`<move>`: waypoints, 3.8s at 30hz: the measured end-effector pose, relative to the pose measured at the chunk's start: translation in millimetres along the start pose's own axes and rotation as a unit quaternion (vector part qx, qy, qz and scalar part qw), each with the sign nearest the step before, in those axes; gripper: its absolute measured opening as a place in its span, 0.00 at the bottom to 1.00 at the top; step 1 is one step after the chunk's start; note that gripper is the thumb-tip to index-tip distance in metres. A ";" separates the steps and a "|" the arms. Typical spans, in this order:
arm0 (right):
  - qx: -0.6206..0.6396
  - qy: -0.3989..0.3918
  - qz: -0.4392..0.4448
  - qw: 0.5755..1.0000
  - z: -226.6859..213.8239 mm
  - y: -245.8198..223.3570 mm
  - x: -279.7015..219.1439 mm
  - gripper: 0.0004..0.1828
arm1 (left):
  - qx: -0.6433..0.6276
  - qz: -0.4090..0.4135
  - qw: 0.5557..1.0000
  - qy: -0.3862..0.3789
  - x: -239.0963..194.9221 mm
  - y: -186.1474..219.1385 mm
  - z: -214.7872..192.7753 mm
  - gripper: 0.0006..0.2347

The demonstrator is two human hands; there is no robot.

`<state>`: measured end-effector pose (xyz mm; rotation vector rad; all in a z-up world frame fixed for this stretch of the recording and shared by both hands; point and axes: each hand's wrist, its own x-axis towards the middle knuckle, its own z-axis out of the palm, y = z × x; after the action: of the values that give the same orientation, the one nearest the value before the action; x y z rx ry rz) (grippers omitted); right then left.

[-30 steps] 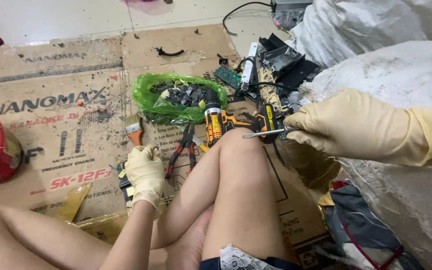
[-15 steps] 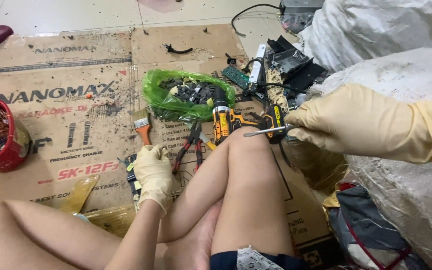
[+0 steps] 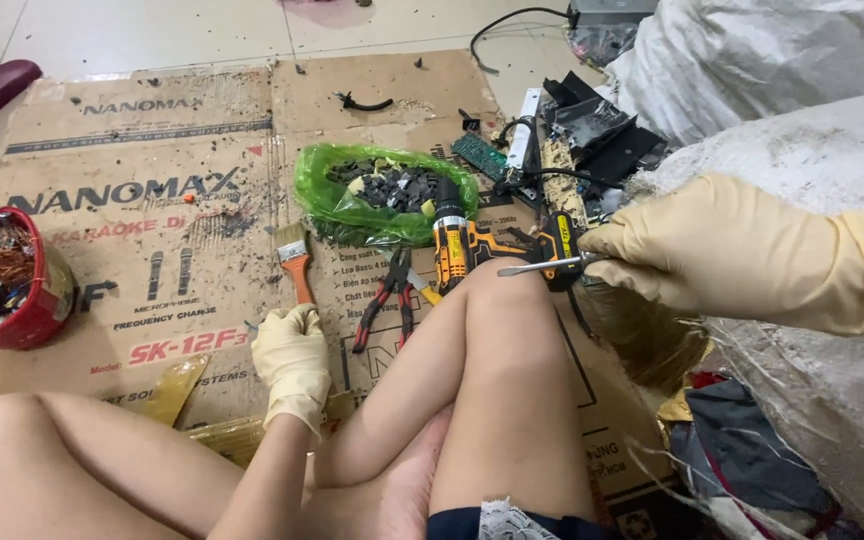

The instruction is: The person sits on the floor and uses a screwdriver to remove screws from a small electronic component. They then use pliers to pull apart the casing and remove internal parts.

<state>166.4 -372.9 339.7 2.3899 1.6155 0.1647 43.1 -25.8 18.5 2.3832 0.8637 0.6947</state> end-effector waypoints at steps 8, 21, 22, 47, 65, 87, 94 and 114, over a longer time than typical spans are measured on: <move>0.015 -0.045 -0.005 0.999 -13.6 18.9 -19.2 0.12 | -0.020 -0.029 0.999 0.011 1.1 17.1 7.6 0.06; -0.079 -0.099 -0.008 0.992 -21.9 53.1 -28.6 0.17 | -0.007 -0.060 0.998 0.020 -3.5 19.2 6.0 0.06; -0.091 -0.111 -0.020 0.989 -22.4 54.0 -27.5 0.19 | 0.008 -0.055 0.998 0.015 -3.0 19.7 8.0 0.06; 0.055 0.044 -0.051 0.996 2.1 -10.7 0.8 0.12 | -0.034 -0.085 0.994 -0.056 2.5 16.3 14.4 0.06; 0.044 0.050 -0.058 0.996 30.9 -48.4 64.6 0.23 | 0.014 -0.091 0.982 -0.163 34.3 18.6 -34.2 0.16; 0.429 -0.007 0.372 0.823 200.1 -203.4 167.8 0.12 | 0.068 -0.256 0.939 -0.217 -14.5 -47.6 -43.8 0.32; 0.422 -0.103 0.364 0.824 167.0 -242.2 170.9 0.20 | 0.047 -0.250 0.931 -0.261 -16.4 -37.3 -35.9 0.33; 0.273 -0.339 0.253 0.864 101.3 -228.5 283.2 0.18 | -0.053 -0.395 0.877 -0.269 -8.6 -49.0 -27.5 0.31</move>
<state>92.3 -45.0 167.5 2.7364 0.7409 -1.0571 -0.4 8.9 6.6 1.7239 1.3398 -0.2336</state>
